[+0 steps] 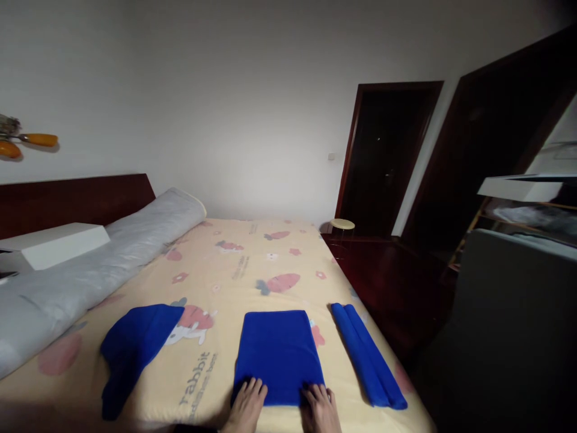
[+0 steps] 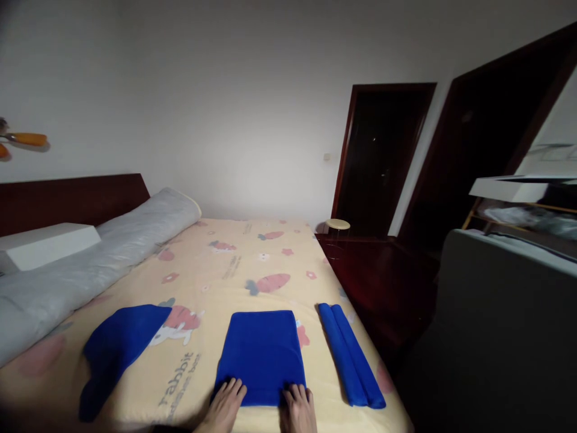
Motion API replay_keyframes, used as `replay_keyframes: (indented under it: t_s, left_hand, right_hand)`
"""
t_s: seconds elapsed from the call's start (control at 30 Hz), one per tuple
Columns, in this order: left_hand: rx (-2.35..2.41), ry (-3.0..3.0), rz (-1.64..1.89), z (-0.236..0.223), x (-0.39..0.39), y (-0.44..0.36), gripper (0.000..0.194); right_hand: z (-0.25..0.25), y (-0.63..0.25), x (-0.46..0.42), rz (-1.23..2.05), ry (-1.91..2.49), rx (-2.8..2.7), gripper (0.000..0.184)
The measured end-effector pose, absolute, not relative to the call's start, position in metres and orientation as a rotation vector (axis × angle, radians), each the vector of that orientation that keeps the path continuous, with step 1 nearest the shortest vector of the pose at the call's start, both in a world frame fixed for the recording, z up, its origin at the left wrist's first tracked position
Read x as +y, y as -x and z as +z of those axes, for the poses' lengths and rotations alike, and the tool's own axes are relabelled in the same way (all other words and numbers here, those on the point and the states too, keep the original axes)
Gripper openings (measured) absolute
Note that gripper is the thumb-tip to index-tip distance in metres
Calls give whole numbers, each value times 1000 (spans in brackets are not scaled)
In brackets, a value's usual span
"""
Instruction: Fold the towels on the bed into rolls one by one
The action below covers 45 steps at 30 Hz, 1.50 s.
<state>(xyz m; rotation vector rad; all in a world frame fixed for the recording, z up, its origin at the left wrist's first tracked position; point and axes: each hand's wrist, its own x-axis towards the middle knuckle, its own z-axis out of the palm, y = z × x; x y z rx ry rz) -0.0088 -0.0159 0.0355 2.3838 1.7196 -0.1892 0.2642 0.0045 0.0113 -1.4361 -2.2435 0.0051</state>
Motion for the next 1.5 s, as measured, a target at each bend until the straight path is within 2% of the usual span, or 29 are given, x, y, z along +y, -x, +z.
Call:
replay_keyframes:
  t_s: [0.27, 0.63, 0.83, 1.0, 1.2, 1.5]
  left_hand:
    - [1754, -2287, -131, 55, -15, 3, 65]
    - [1808, -2240, 20, 21, -17, 3, 62]
    - [1841, -2060, -12, 58, -20, 2, 54]
    - [1903, -1931, 8, 90, -14, 5, 41]
    - [1884, -1792, -33, 102, 3, 28, 31]
    - [1887, -1746, -15, 113, 5, 56, 24]
  right_hand:
    - [23, -255, -1, 29, 1536, -2213, 29]
    - [20, -255, 0, 84, 1592, -2233, 19]
    - [9, -264, 2, 65, 1525, -2160, 25]
    - [4, -274, 0, 53, 1482, -2072, 22]
    - [9, -275, -2, 93, 1435, -2079, 21]
    - [21, -271, -2, 65, 1633, -1933, 29]
